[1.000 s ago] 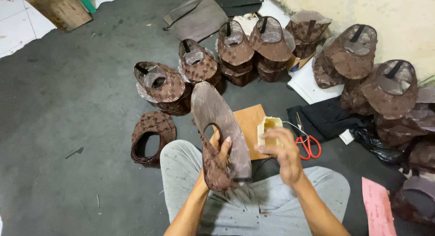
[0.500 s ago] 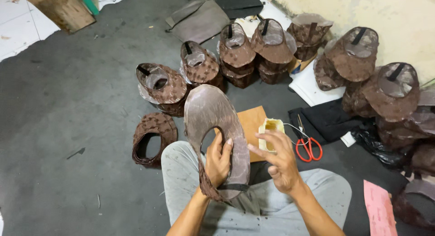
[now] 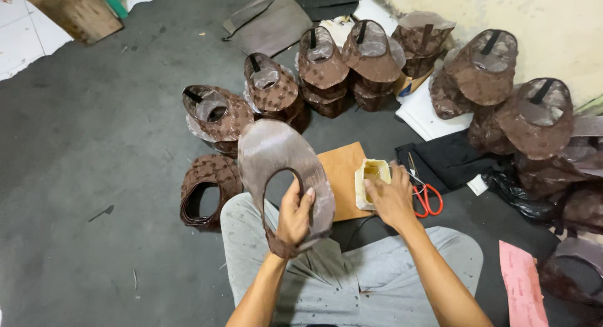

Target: The person sits on the floor of a shoe workshop and applies adhesive by hand from an open glue container onto the inner surface of shoe upper pieces, one piece at a time, then sets each treated piece in a row with the others on the floor.

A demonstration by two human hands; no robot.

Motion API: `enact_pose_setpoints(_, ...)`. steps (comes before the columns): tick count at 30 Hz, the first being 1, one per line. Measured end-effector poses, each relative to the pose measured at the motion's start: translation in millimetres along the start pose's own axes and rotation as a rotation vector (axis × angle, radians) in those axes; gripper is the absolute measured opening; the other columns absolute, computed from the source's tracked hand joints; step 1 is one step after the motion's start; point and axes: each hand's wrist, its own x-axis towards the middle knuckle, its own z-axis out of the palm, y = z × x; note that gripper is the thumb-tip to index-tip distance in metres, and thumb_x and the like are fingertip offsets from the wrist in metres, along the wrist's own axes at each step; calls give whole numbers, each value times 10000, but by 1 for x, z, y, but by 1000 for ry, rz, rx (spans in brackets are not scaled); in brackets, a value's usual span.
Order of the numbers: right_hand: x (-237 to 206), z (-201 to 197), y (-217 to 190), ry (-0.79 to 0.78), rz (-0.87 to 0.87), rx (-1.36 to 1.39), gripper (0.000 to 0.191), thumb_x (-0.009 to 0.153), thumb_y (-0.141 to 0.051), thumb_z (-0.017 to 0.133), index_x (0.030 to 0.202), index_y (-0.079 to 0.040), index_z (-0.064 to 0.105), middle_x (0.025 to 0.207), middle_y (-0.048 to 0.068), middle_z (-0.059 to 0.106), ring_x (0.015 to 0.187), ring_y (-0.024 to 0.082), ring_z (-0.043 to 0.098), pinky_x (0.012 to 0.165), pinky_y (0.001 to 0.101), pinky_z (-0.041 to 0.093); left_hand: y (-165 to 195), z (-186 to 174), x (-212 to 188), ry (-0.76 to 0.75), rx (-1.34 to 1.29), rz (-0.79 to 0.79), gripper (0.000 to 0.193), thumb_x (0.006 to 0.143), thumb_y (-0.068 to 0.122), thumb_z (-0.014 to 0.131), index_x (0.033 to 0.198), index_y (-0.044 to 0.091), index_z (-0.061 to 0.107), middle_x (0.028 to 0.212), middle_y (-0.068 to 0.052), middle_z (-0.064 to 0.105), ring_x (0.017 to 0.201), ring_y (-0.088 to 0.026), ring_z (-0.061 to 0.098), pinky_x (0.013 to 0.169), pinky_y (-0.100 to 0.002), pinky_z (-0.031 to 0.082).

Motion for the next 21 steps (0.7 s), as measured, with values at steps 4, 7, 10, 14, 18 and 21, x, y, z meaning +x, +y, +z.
enact_pose_setpoints(4, 18, 4, 0, -106, -165, -357, 755, 914, -697, 404, 1141, -84, 782, 1599, 271, 311, 1474, 497, 201, 1116, 601, 220, -8, 2, -1, 25, -30, -125, 437, 1040, 64, 545, 1462, -38, 493, 1113, -7, 651, 923, -69, 567, 812, -221, 488)
enact_pose_setpoints(7, 16, 2, 2, -256, -54, -319, 674, 934, -646, 388, 1081, -131, 796, 1567, 208, 388, 1472, 424, 283, 1159, 538, 246, -8, -5, -1, 42, -35, -98, 447, 1033, 62, 538, 1463, -36, 470, 1129, -6, 659, 935, -64, 577, 819, -216, 487)
enact_pose_setpoints(10, 3, -15, -3, -564, 121, -367, 683, 1031, -610, 315, 1103, -137, 803, 1381, 136, 599, 1393, 311, 488, 1205, 446, 338, -1, -8, -3, 42, 29, -112, 424, 1030, 61, 544, 1438, -47, 497, 1110, -31, 678, 922, -73, 583, 818, -223, 494)
enact_pose_setpoints(14, -12, -40, -14, -116, -43, 535, 737, 1078, -591, 257, 972, -33, 726, 1244, 145, 694, 1203, 335, 600, 1072, 428, 414, 6, 6, 0, 7, 140, -73, 373, 1035, 68, 556, 1384, -61, 530, 1105, -80, 702, 939, -100, 601, 853, -244, 505)
enact_pose_setpoints(18, -23, -47, -28, -12, -263, 818, 888, 1068, -672, 148, 1223, -8, 717, 1238, 176, 620, 1212, 343, 561, 1116, 421, 384, 18, 25, 1, 27, 98, 14, 420, 1031, 50, 560, 1423, -66, 461, 1301, -94, 621, 1151, -119, 552, 992, -258, 454)
enact_pose_setpoints(21, -22, -45, -34, -19, -298, 765, 933, 1055, -700, 120, 1267, -11, 712, 1236, 171, 609, 1214, 342, 543, 1114, 427, 382, 30, 26, -2, 19, 315, -273, 327, 1042, 100, 582, 1332, -51, 590, 1060, -127, 702, 944, -145, 594, 856, -278, 531)
